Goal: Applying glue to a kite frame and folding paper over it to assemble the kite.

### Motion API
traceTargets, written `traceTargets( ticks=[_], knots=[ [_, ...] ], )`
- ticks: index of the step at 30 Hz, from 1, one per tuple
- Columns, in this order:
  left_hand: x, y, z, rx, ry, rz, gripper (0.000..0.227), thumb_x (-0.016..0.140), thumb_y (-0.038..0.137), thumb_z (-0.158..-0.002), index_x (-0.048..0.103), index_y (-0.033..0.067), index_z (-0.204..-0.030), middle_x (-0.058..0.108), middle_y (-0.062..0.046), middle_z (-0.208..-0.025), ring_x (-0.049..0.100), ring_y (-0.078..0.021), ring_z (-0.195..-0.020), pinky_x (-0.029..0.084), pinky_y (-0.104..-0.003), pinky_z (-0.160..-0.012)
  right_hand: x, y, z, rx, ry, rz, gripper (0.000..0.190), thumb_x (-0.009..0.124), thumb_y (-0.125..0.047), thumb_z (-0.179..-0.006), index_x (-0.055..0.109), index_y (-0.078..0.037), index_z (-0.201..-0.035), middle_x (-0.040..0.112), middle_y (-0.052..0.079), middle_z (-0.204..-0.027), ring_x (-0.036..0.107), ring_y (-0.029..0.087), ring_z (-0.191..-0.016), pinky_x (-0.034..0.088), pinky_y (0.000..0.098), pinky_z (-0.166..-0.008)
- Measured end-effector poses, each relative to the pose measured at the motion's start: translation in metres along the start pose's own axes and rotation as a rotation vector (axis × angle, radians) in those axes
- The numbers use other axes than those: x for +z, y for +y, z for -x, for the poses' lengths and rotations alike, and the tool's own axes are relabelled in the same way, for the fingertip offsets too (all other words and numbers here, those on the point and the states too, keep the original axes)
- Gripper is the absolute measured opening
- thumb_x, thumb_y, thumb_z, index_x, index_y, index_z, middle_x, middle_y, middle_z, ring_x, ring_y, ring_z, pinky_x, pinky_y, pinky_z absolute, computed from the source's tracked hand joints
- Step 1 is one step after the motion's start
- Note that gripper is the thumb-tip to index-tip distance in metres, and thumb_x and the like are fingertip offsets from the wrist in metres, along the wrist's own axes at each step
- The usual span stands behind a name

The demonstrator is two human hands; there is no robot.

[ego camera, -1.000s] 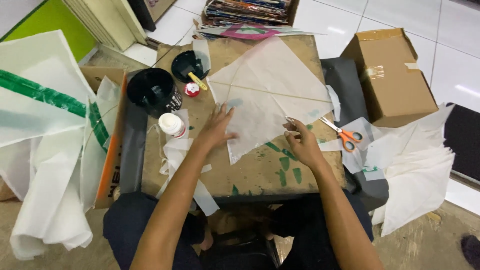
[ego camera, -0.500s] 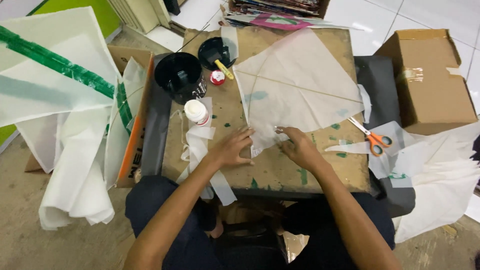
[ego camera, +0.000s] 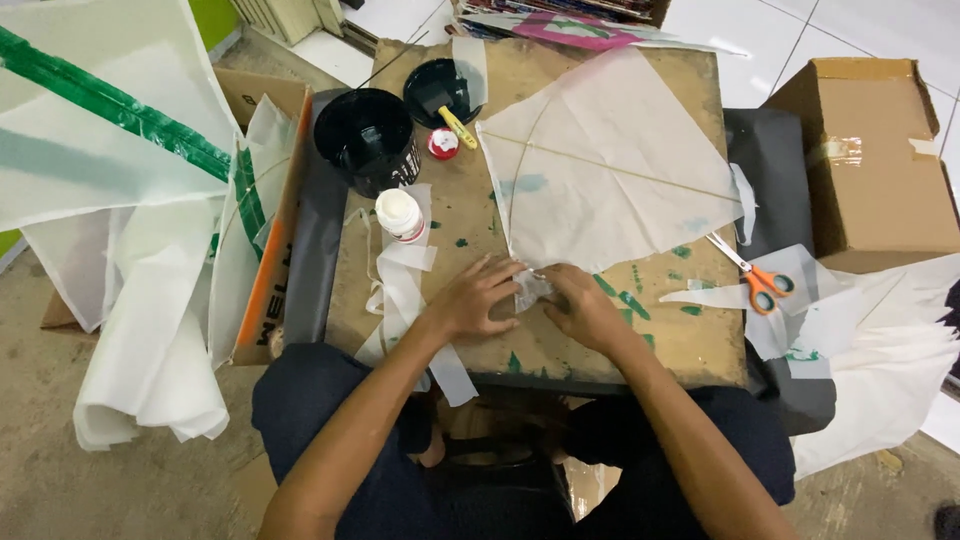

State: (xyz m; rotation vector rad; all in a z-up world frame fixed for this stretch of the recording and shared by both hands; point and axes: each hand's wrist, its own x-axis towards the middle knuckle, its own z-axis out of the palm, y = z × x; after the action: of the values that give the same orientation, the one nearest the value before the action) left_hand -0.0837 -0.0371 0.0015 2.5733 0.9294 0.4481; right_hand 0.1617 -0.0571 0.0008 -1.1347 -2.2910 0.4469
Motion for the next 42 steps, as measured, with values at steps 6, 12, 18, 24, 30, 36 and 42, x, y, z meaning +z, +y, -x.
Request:
traceTargets(
  ticks=[6, 12, 18, 24, 30, 36, 42],
  knots=[
    [0.002, 0.002, 0.002, -0.057, -0.001, 0.047, 0.025, 0.069, 0.025, -0.091, 0.066, 0.0108, -0.112, 0.06, -0.012, -0.143, 0.052, -0.0262, -0.139, 0.03, -0.057, -0.121, 0.008, -0.003, 0.006, -0.018, -0.001, 0.173, 0.05, 0.084, -0.012, -0.076, 0.068, -0.013, -0.123, 0.076, 0.003, -0.099, 0.064, 0.021, -0.113, 0.044, 0.0358, -0.093],
    [0.003, 0.003, 0.002, -0.104, 0.016, 0.091, 0.02, 0.062, 0.021, -0.095, 0.064, 0.0108, -0.112, 0.058, -0.012, -0.144, 0.052, -0.0255, -0.139, 0.03, -0.055, -0.122, 0.019, 0.003, 0.007, -0.029, 0.065, 0.204, 0.053, 0.084, -0.013, -0.075, 0.068, -0.015, -0.126, 0.076, 0.002, -0.092, 0.063, 0.019, -0.107, 0.041, 0.0329, -0.088],
    [0.01, 0.0, 0.004, -0.08, 0.055, 0.112, 0.028, 0.07, 0.025, -0.088, 0.065, 0.0116, -0.112, 0.057, -0.011, -0.147, 0.053, -0.0277, -0.138, 0.03, -0.057, -0.121, 0.021, -0.002, 0.004, -0.037, 0.106, 0.22, 0.047, 0.079, -0.011, -0.081, 0.069, -0.013, -0.126, 0.076, 0.002, -0.087, 0.065, 0.018, -0.1, 0.04, 0.0334, -0.086],
    [0.014, -0.003, 0.003, -0.068, 0.047, 0.113, 0.038, 0.074, 0.034, -0.085, 0.065, 0.0128, -0.115, 0.055, -0.011, -0.15, 0.051, -0.0277, -0.14, 0.027, -0.059, -0.122, 0.026, 0.002, 0.003, -0.019, 0.139, 0.205, 0.044, 0.079, -0.011, -0.08, 0.069, -0.014, -0.123, 0.076, -0.002, -0.088, 0.066, 0.018, -0.096, 0.039, 0.0357, -0.086],
    [-0.001, 0.018, 0.001, -0.121, 0.061, 0.083, 0.02, 0.069, 0.028, -0.093, 0.069, 0.013, -0.105, 0.059, -0.009, -0.145, 0.052, -0.0268, -0.139, 0.026, -0.063, -0.121, 0.04, 0.018, 0.009, 0.089, 0.17, 0.183, 0.038, 0.079, -0.014, -0.083, 0.069, -0.017, -0.12, 0.074, -0.005, -0.084, 0.067, 0.017, -0.093, 0.039, 0.0355, -0.085],
    [-0.001, 0.024, -0.001, -0.172, 0.069, 0.102, 0.015, 0.063, 0.025, -0.099, 0.07, 0.0122, -0.104, 0.059, -0.008, -0.144, 0.051, -0.0257, -0.14, 0.024, -0.064, -0.122, 0.03, 0.016, 0.006, 0.151, 0.185, 0.132, 0.024, 0.077, -0.013, -0.084, 0.071, -0.019, -0.107, 0.073, -0.004, -0.084, 0.067, 0.019, -0.095, 0.039, 0.0365, -0.084],
    [-0.005, 0.027, -0.001, -0.184, 0.07, 0.13, 0.016, 0.059, 0.021, -0.1, 0.067, 0.0086, -0.105, 0.057, -0.011, -0.146, 0.051, -0.0293, -0.139, 0.023, -0.066, -0.121, 0.01, 0.008, 0.003, 0.117, 0.039, 0.071, 0.044, 0.084, -0.009, -0.075, 0.07, -0.015, -0.116, 0.076, -0.001, -0.099, 0.064, 0.022, -0.107, 0.036, 0.0383, -0.087]
  ],
)
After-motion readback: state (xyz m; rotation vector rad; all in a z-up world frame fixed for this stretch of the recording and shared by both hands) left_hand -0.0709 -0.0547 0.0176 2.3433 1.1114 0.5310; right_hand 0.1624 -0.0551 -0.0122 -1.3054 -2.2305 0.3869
